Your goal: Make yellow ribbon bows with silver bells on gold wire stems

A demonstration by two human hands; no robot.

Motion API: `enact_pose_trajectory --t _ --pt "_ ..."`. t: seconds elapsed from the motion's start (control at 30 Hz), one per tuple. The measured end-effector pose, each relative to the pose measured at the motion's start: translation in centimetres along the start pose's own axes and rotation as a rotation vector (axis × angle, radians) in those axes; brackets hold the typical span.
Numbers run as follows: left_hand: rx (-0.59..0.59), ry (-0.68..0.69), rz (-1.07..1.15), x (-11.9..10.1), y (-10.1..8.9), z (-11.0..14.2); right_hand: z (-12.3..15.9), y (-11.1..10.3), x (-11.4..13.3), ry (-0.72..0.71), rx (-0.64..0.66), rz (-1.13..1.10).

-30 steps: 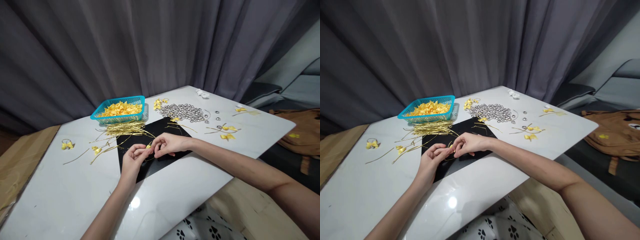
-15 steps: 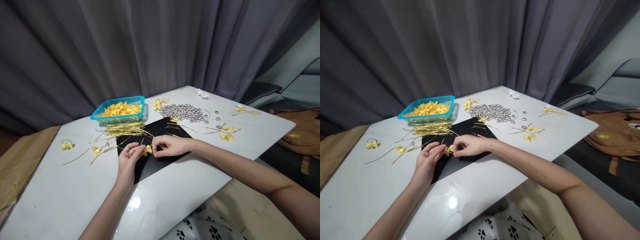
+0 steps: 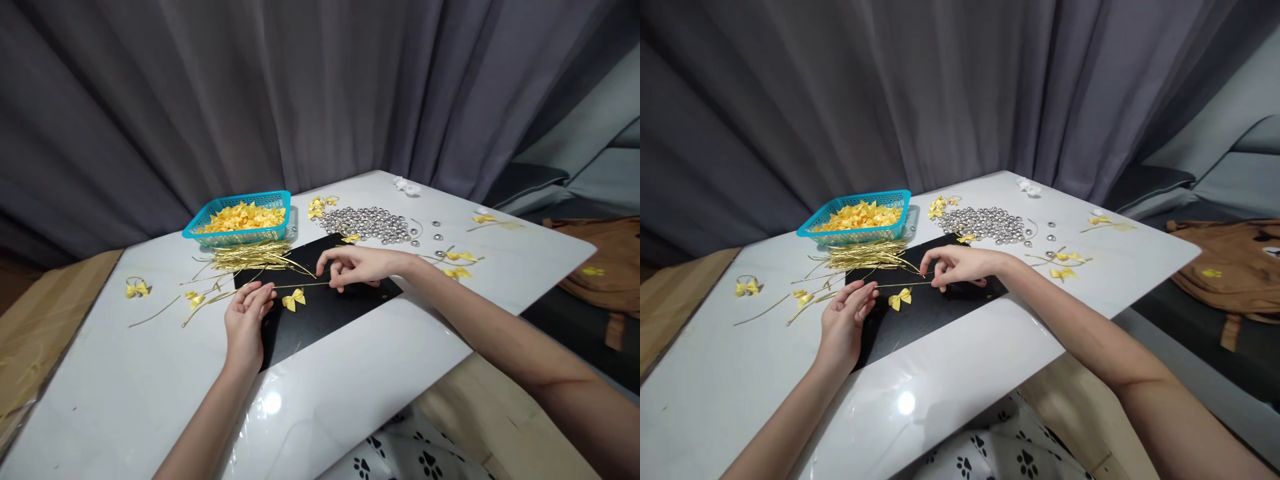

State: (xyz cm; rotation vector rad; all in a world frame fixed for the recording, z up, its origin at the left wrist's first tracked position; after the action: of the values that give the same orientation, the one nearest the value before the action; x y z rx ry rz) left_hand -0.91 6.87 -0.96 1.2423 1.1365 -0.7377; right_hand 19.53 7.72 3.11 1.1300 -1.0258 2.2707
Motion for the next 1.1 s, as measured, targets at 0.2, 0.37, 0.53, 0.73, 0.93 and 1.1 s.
enact_pose_trajectory --t 0.2,0.37,0.53,0.73,0.93,1.1 --pt "-0.045 0.005 0.013 -0.2 -0.3 -0.1 0.9 -0.7 0.3 -0.026 0.067 -0.062" --pt "-0.062 0.007 -0.016 -0.3 -0.5 -0.1 1.4 -1.0 0.4 -0.077 0.101 -0.111" --pt "-0.051 0.016 -0.052 -0.1 -0.6 -0.2 1.9 -1.2 1.0 -0.192 0.153 -0.341" --pt "0.002 0.027 -0.094 -0.2 -0.2 -0.2 1.6 -2.4 1.1 -0.234 -0.106 -0.477" --pt "0.161 0.081 -0.248 -0.2 0.9 0.0 1.8 -3.6 1.7 -0.362 -0.298 -0.662" --pt "0.417 0.454 -0.764 -1.7 2.1 0.5 2.2 -3.9 2.0 -0.397 -0.377 -0.667"
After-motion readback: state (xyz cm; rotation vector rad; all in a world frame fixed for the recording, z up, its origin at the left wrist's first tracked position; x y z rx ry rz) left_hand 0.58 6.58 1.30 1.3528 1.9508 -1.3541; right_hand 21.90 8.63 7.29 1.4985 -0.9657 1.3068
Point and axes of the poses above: each hand's wrist, its own z-axis away from the middle knuckle, its own y-axis out of the palm, x = y × z, the point moved 7 cm from there along -z, towards the middle knuckle, and after that the axes turned 13 degrees about y, right-handed, at the moved point
